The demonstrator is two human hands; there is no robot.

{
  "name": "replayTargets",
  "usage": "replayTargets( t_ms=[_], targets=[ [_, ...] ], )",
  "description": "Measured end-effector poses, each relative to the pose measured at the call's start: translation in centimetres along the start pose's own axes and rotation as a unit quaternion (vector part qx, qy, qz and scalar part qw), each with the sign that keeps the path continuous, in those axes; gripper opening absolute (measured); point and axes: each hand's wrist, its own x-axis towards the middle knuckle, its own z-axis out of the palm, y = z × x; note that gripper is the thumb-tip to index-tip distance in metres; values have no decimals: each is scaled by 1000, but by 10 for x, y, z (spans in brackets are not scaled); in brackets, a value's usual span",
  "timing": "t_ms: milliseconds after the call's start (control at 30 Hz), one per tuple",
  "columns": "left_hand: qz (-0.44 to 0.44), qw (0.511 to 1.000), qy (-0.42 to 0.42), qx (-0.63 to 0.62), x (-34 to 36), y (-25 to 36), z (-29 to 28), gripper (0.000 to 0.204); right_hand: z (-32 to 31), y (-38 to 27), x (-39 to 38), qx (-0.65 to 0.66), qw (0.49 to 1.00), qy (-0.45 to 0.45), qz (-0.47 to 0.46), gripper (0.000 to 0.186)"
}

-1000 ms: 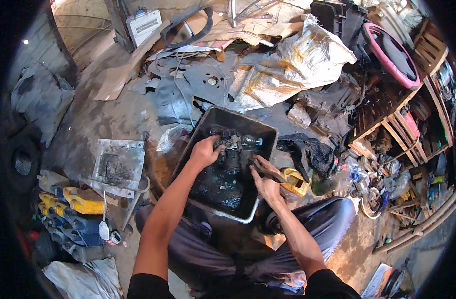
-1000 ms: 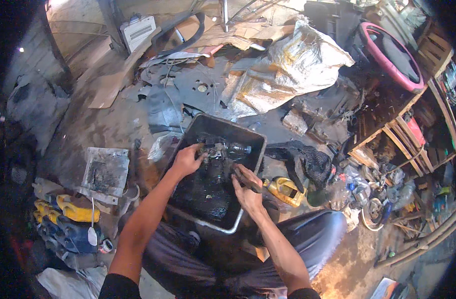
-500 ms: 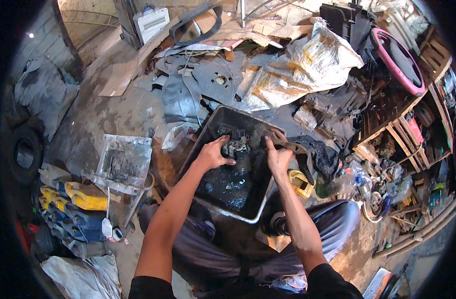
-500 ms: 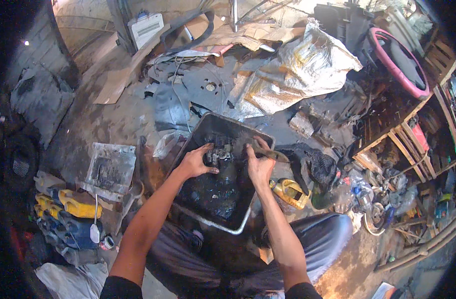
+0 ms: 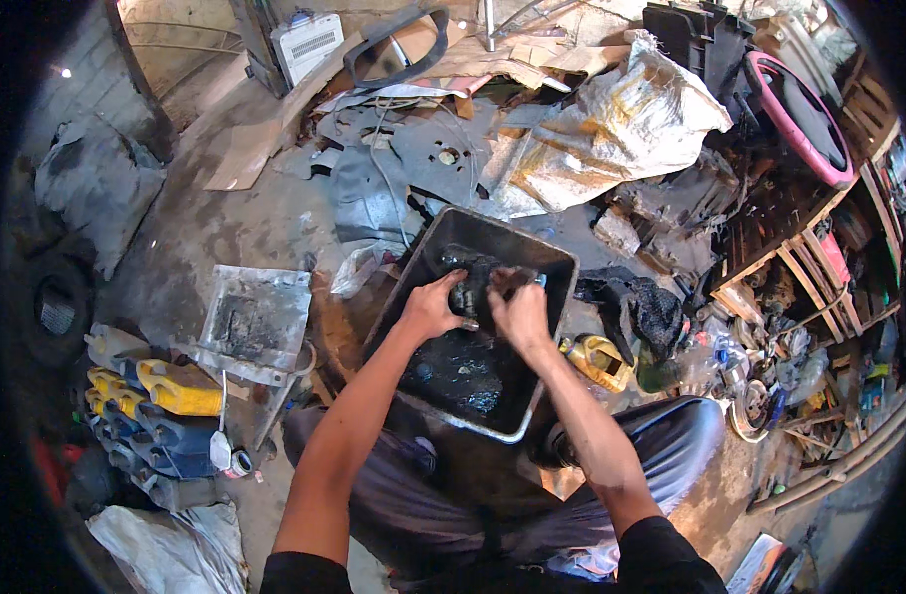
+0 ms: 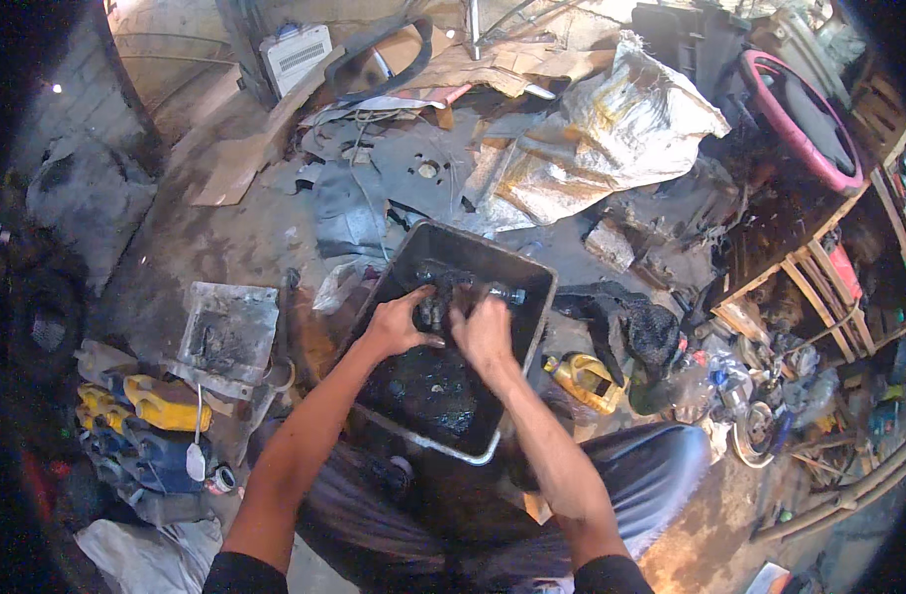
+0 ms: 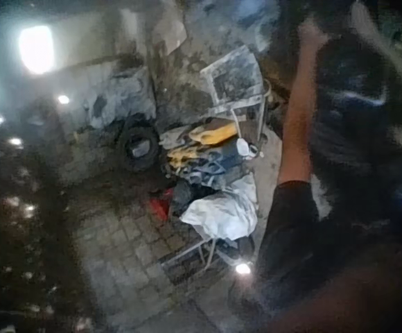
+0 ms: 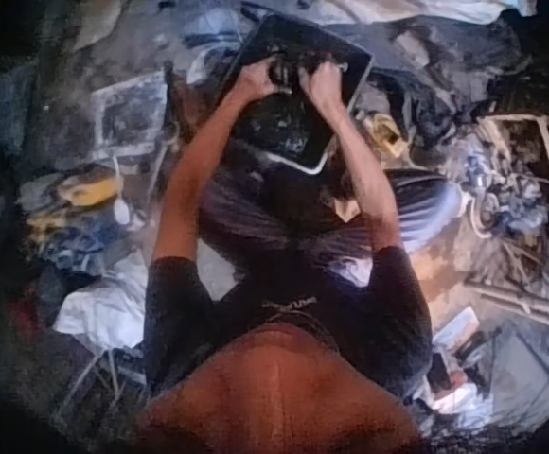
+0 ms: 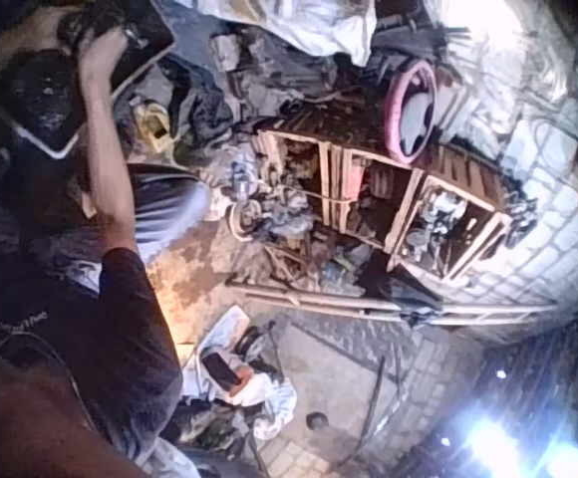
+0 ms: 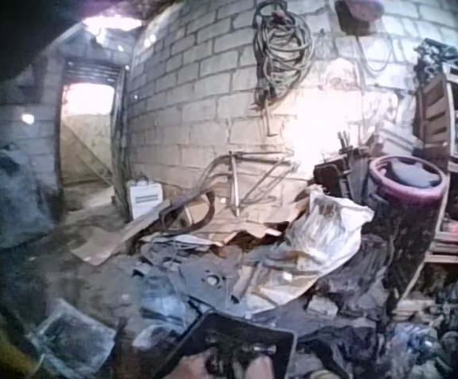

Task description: The person cleans a mechanical engine component by scrubbing it with a brush in a tray of liquid and wiping it with a cloth.

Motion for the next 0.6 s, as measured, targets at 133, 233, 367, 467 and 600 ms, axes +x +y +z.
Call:
replayTargets(
  t_ms=[133, 233, 367, 467, 600],
  targets=[
    [16, 999, 40, -32, 5, -27, 7, 90, 3, 4, -8, -112, 950, -110, -269, 23],
    [-34, 999, -35, -22, 9, -2, -4, 93, -14, 9, 2, -196, 915, -194, -294, 20],
    [-26, 997, 31, -59, 7, -17, 2, 95, -18, 0, 30, -255, 901, -209, -281, 18],
    [-21, 999, -16, -31, 6, -8, -2, 95, -17, 7, 26, -254, 867, -238, -355, 20],
    [-4, 996, 38, -75, 3, -12, 5, 100, -43, 22, 50, -313, 885, -182, -294, 25]
  ],
)
